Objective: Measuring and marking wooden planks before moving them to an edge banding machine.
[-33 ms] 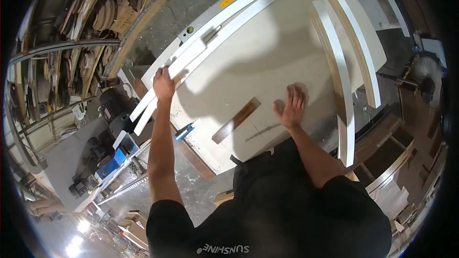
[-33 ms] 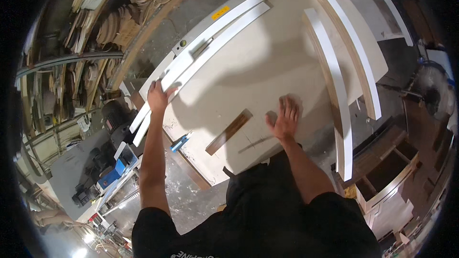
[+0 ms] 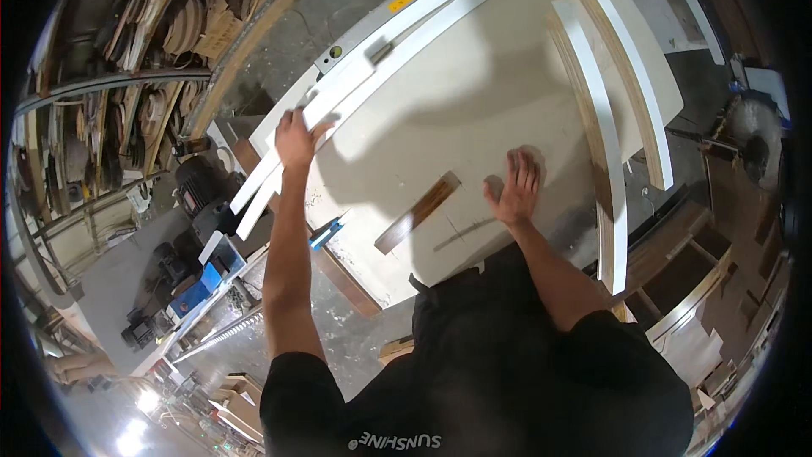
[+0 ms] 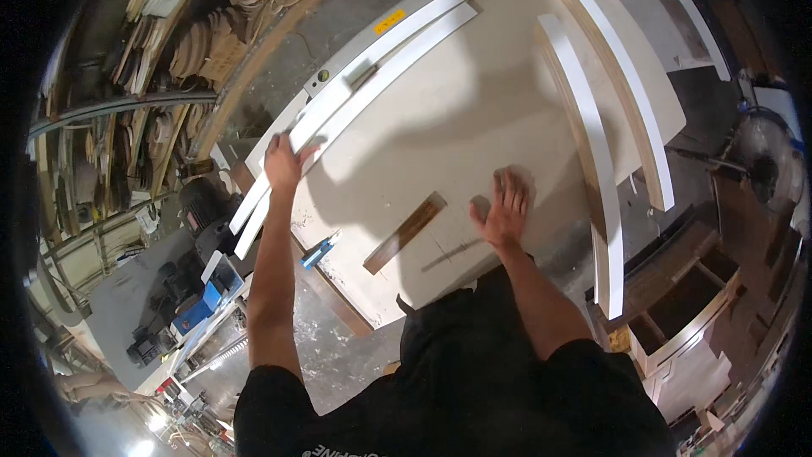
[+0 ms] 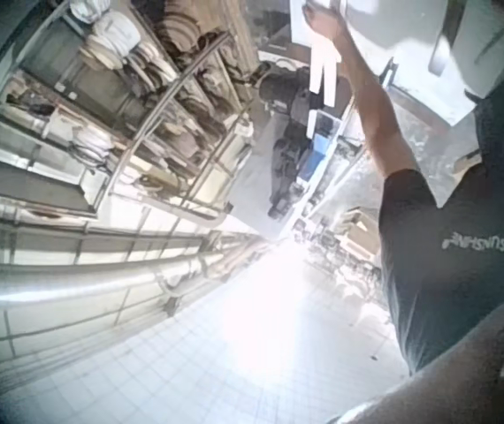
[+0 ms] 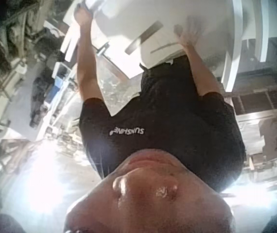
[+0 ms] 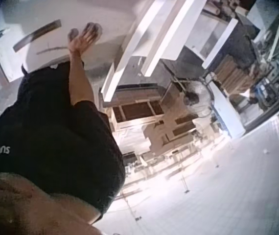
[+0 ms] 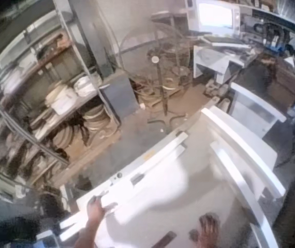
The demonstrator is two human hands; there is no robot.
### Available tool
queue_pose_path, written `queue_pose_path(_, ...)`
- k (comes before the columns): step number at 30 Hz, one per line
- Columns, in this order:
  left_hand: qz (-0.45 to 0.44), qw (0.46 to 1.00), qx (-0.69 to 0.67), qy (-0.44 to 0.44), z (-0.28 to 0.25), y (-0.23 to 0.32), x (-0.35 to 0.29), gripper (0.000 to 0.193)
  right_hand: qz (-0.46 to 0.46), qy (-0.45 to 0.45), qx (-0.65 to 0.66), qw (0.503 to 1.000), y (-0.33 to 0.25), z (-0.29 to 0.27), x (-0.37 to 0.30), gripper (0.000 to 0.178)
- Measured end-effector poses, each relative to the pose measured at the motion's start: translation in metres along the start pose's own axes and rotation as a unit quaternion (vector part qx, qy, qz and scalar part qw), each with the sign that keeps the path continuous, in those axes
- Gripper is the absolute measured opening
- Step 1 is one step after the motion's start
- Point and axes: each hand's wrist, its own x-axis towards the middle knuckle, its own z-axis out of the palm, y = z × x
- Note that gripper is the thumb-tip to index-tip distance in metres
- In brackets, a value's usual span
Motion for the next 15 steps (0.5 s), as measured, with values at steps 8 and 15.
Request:
queue_pose_path(8, 0.042, 0.999, 0.003, -0.028, 0.045, 0.070, 0.038, 0.093, 0.028, -0.004, -0.008, 1.000, 0.003, 0.007, 0.001, 0.091)
queue_pose_path(15, 0.058, 0.991, 0.059, -0.103, 0.028, 0.018, -0.010, 0.083, 0.025, -0.007, 0.022, 0.999, 0.008, 0.003, -0.001, 0.089)
